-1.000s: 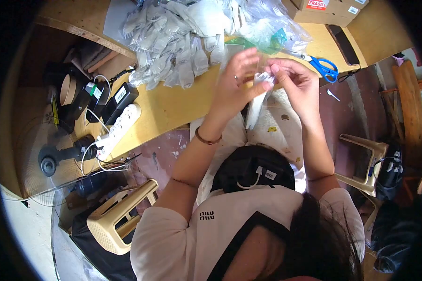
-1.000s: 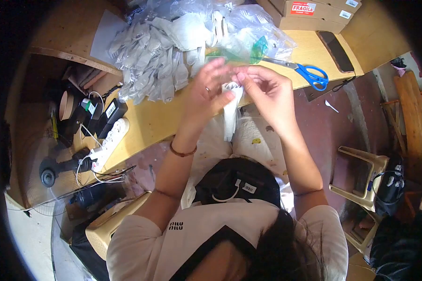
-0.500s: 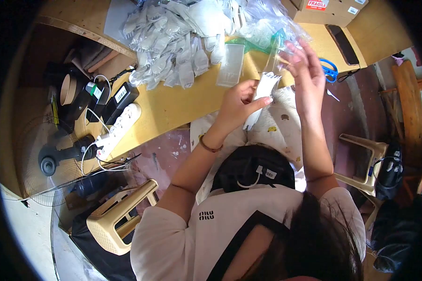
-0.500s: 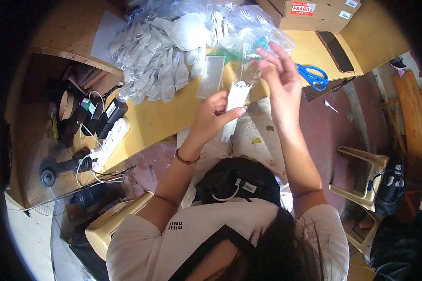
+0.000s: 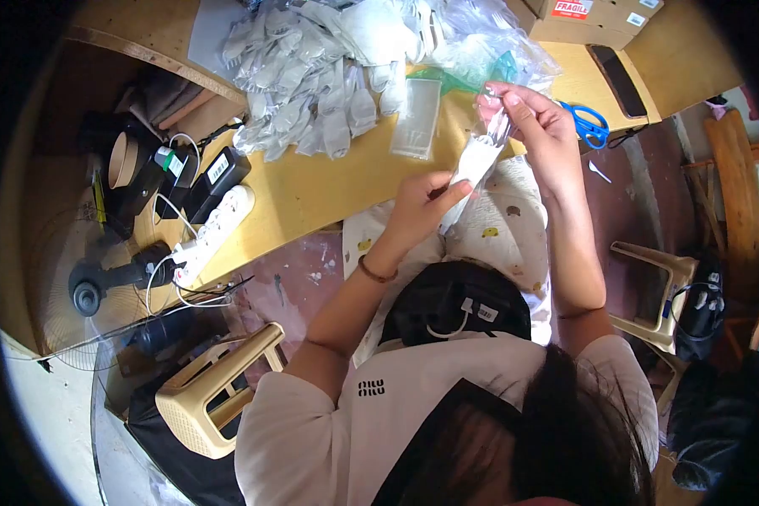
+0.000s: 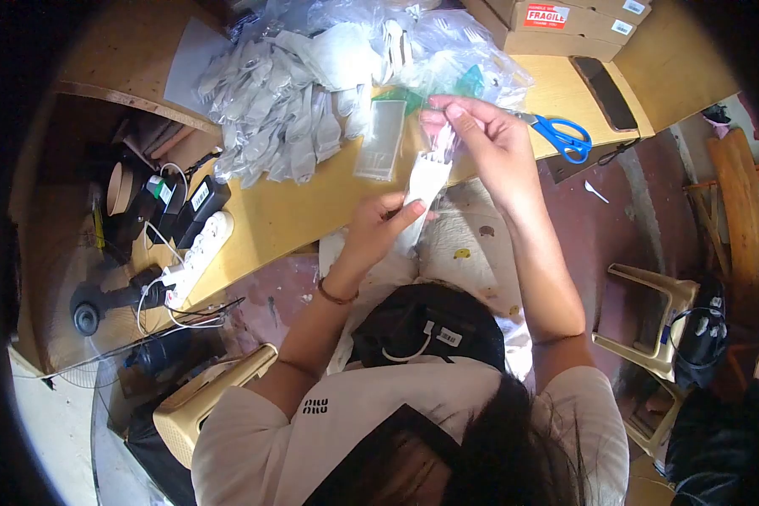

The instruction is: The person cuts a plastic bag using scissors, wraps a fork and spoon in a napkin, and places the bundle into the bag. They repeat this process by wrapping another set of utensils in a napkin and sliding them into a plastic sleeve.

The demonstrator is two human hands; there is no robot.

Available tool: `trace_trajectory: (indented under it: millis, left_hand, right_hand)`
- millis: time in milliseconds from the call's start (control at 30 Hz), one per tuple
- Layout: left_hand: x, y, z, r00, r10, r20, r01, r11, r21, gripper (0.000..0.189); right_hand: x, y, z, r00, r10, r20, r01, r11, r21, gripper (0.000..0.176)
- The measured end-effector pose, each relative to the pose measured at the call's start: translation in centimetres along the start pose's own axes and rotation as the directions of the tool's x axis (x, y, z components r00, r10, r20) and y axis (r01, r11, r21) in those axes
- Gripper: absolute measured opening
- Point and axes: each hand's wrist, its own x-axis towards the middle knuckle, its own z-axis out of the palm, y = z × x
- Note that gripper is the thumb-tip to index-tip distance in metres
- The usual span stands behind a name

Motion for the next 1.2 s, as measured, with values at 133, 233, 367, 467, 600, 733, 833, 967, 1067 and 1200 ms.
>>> trace_trajectory:
  millis: [133, 233, 367, 467, 600, 733, 833, 967, 1067, 1200]
  left_hand:
    - [-0.3, -0.9, 0.2, 1.000, 0.020, -0.007, -0.020, 1.000, -0.012, 0.027]
    - [-0.2, -0.7, 0.1, 1.000, 0.018, -0.011, -0.018, 0.998, -0.053, 0.027]
    - [0.7, -0.3, -0.5, 0.998, 0.043, -0.046, -0.048, 0.992, -0.117, 0.026]
    - [1.4, 1.1, -1.2, 0.993, 0.087, -0.073, -0.091, 0.995, -0.049, 0.024]
    - [2.2, 5.1, -2.0, 0.975, 0.144, -0.168, -0.070, 0.920, 0.387, 0.021]
    - [5.0, 4.5, -3.7, 0.680, 0.698, -0.224, -0.518, 0.674, 0.527, 0.021]
    - [6.3, 4.6, -5.9, 0.673, 0.732, -0.106, -0.525, 0.573, 0.629, 0.031]
    - [6.4, 1.0, -7.0, 0.787, 0.611, -0.085, -0.354, 0.560, 0.749, 0.038]
    - [3.7, 0.0, -6.4, 0.821, 0.568, -0.051, -0.318, 0.531, 0.786, 0.037]
    - [1.0, -0.3, -5.1, 0.857, 0.515, -0.001, -0.347, 0.580, 0.737, 0.042]
  right_hand:
    - [1.2, -0.7, -0.6, 0.998, -0.055, 0.012, 0.055, 0.998, 0.025, 0.028]
    - [1.6, -1.9, -0.8, 0.984, -0.161, -0.071, 0.168, 0.981, 0.096, 0.029]
    - [1.3, -1.8, 1.2, 0.913, -0.274, -0.303, 0.354, 0.900, 0.254, 0.033]
    - [0.8, -0.5, 0.8, 0.989, -0.130, -0.064, 0.139, 0.978, 0.158, 0.034]
    - [0.0, 0.2, 0.5, 0.958, -0.286, 0.017, 0.286, 0.955, -0.083, 0.016]
    - [-0.5, 0.1, 1.3, 0.758, -0.607, 0.241, 0.650, 0.666, -0.366, 0.009]
    - [-0.6, 2.5, 1.6, 0.632, -0.622, 0.464, 0.751, 0.341, -0.565, 0.019]
    - [-0.3, 8.7, 0.9, 0.712, -0.459, 0.531, 0.675, 0.238, -0.699, 0.025]
    - [-1.0, 10.3, 0.5, 0.766, -0.391, 0.511, 0.633, 0.320, -0.705, 0.023]
    - [-1.6, 10.1, 0.7, 0.788, -0.384, 0.482, 0.604, 0.331, -0.725, 0.022]
